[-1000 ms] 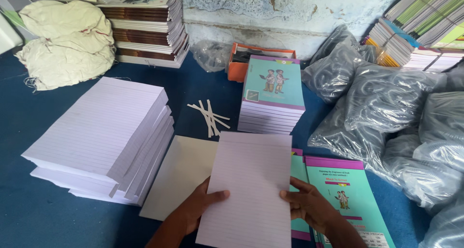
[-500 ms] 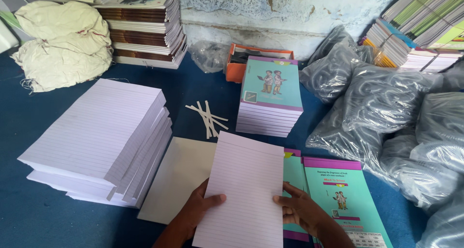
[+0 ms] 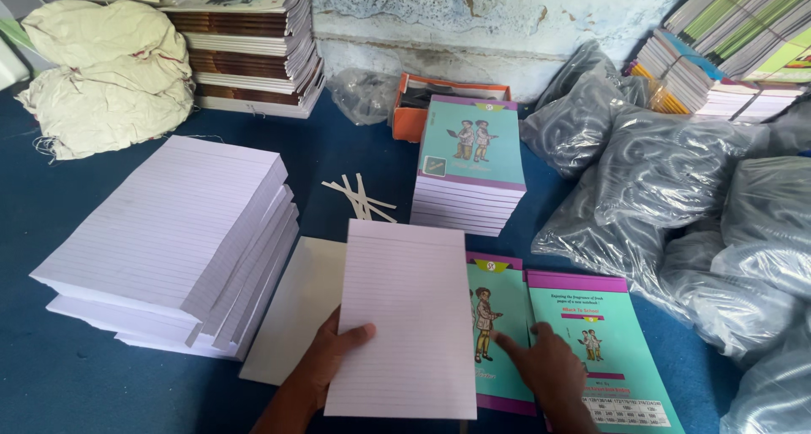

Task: The person assembles notebooks by placing a stack of lined paper between a front and back cover. They then flip through the pages to check the binding and place the completed notebook on a stack.

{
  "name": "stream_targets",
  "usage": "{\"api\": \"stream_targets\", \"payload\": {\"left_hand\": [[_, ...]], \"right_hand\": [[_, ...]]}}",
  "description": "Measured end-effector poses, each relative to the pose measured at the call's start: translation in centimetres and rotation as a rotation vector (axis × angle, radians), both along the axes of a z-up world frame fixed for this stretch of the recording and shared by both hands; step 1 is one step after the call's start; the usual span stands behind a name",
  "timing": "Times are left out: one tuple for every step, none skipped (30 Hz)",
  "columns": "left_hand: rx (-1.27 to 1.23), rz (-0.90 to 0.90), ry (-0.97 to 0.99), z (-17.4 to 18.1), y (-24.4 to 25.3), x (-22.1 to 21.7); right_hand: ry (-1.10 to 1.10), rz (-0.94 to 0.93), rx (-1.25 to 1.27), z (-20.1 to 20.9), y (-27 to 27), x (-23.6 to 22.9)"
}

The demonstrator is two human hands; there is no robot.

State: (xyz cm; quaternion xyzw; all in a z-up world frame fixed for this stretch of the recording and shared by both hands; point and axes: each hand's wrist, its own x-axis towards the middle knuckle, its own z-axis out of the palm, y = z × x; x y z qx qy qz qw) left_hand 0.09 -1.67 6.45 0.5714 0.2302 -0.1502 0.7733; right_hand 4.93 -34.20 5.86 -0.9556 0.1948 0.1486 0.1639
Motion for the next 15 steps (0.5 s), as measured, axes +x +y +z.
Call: {"api": "stream_targets", "payload": {"left_hand": [[-0.01, 0.008, -0.015, 0.0, 0.1, 0.0], [-0.02, 0.016, -0.032, -0.1, 0.2, 0.1], [-0.028, 0.02, -0.044, -0.1, 0.3, 0.2], [-0.036, 0.026, -0.055, -0.1, 0.3, 0.2], [-0.045, 0.032, -0.066, -0.2, 0.4, 0.2], [-0.052, 0.036, -0.055, -0.2, 0.4, 0.1], [-0.06, 0.04, -0.044, -0.2, 0.4, 0.2], [-0.067, 0.044, -0.032, -0.2, 0.4, 0.2], [-0.058, 0.048, -0.032, -0.1, 0.5, 0.2], [-0.05, 0.05, -0.031, -0.1, 0.4, 0.2], [-0.041, 0.052, -0.03, 0.0, 0.4, 0.1], [-0.04, 0.053, -0.029, 0.0, 0.4, 0.1], [-0.039, 0.053, -0.029, 0.0, 0.4, 0.0], [-0.038, 0.053, -0.03, 0.0, 0.3, 0.0], [-0.042, 0.052, -0.032, -0.1, 0.3, 0.0]], "right_hand": [[-0.017, 0.034, -0.042, -0.2, 0.0, -0.3], [0.007, 0.043, -0.058, -0.5, 0.1, -0.4], [0.031, 0.052, -0.074, -0.8, 0.3, -0.4], [0.056, 0.063, -0.091, -1.0, 0.4, -0.4], [0.054, 0.062, -0.087, -1.1, 0.4, -0.4], [0.053, 0.064, -0.084, -1.3, 0.5, -0.4], [0.052, 0.065, -0.081, -1.4, 0.5, -0.3], [0.052, 0.053, -0.074, -1.4, 0.5, -0.3], [0.051, 0.041, -0.066, -1.5, 0.4, -0.2], [0.051, 0.027, -0.059, -1.6, 0.4, -0.2], [0.031, 0.015, -0.047, -1.7, 0.3, -0.2], [0.011, 0.002, -0.035, -1.8, 0.1, -0.2], [-0.009, -0.011, -0.024, -2.0, 0.0, -0.3], [-0.029, -0.033, 0.014, -2.1, -0.2, -0.2], [-0.05, -0.054, 0.052, -2.2, -0.4, 0.0]]}}
